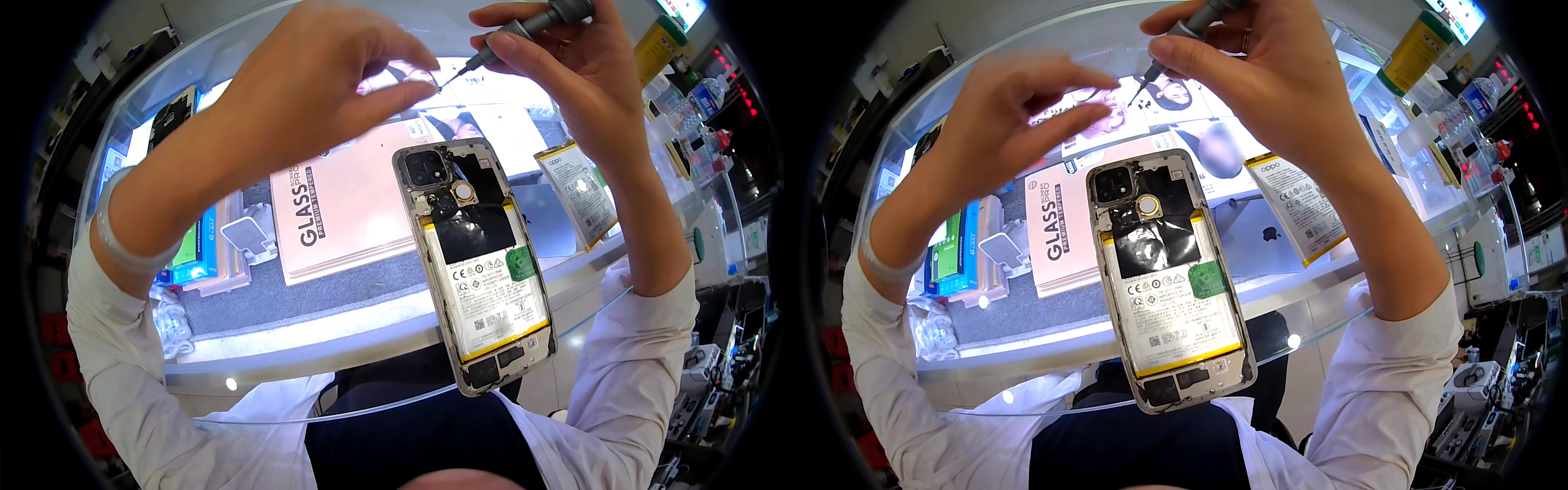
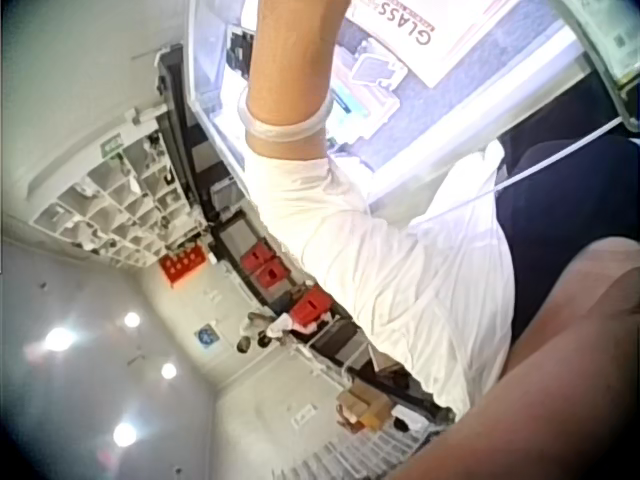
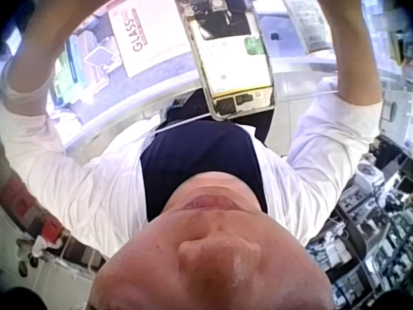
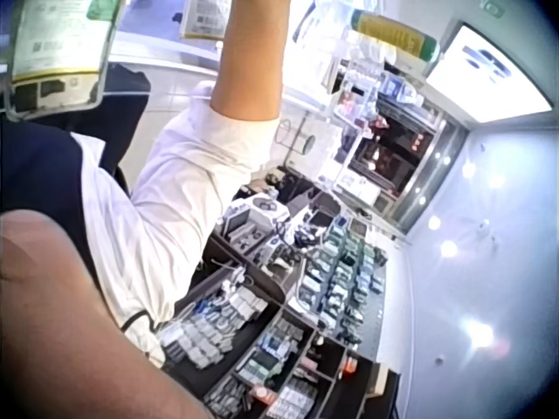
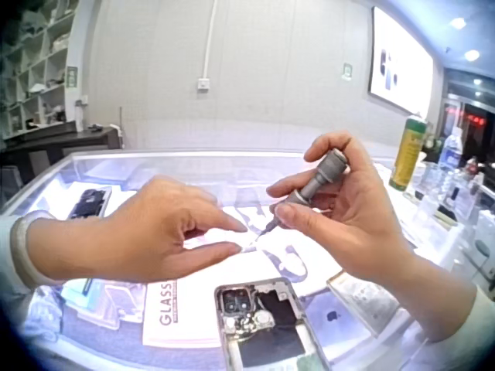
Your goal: The person uses a screwdriver to unscrew several small screws and remove internal components from a disassembled mobile phone on a glass display counter.
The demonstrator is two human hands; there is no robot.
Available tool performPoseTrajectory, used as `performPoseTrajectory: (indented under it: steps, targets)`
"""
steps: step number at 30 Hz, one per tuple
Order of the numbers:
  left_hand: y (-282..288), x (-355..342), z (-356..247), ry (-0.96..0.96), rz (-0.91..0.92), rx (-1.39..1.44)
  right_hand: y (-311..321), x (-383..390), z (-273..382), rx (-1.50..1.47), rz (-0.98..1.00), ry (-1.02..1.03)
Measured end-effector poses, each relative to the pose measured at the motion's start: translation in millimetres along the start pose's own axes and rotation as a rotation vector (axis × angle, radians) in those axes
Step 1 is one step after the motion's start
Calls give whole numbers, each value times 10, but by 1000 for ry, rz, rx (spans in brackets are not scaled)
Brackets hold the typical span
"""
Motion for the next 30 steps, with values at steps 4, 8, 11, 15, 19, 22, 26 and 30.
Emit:
performPoseTrajectory:
  steps: [4,8,11,15,19,22,26,30]
  targets:
    - [-38,-96,41,104,80,-16,-77,-16,-63,-30,-73,9]
    - [-156,-73,200,131,-8,168,-111,-17,-44,-24,-85,12]
    - [-143,-97,171,152,51,46,-73,-25,-60,16,-89,19]
    - [-205,-73,226,127,88,-32,-41,-20,-76,74,-74,26]
    - [-201,-84,233,97,93,-55,-34,-12,-82,93,-45,41]
    - [-158,-66,337,107,24,41,-23,-10,-67,110,-39,22]
    - [-18,-40,313,164,83,86,-26,8,-32,88,-1,-3]
    - [76,-88,149,190,285,-79,-89,26,-60,131,67,-77]
Point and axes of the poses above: each hand's wrist, its own x-axis away from the middle knuckle, its own y-axis out of the back of the hand, z = x × y, the point moved 1 cm from there along -x, towards the middle knuckle, and after that the axes turned 6 degrees about z, right-handed, at the moved point
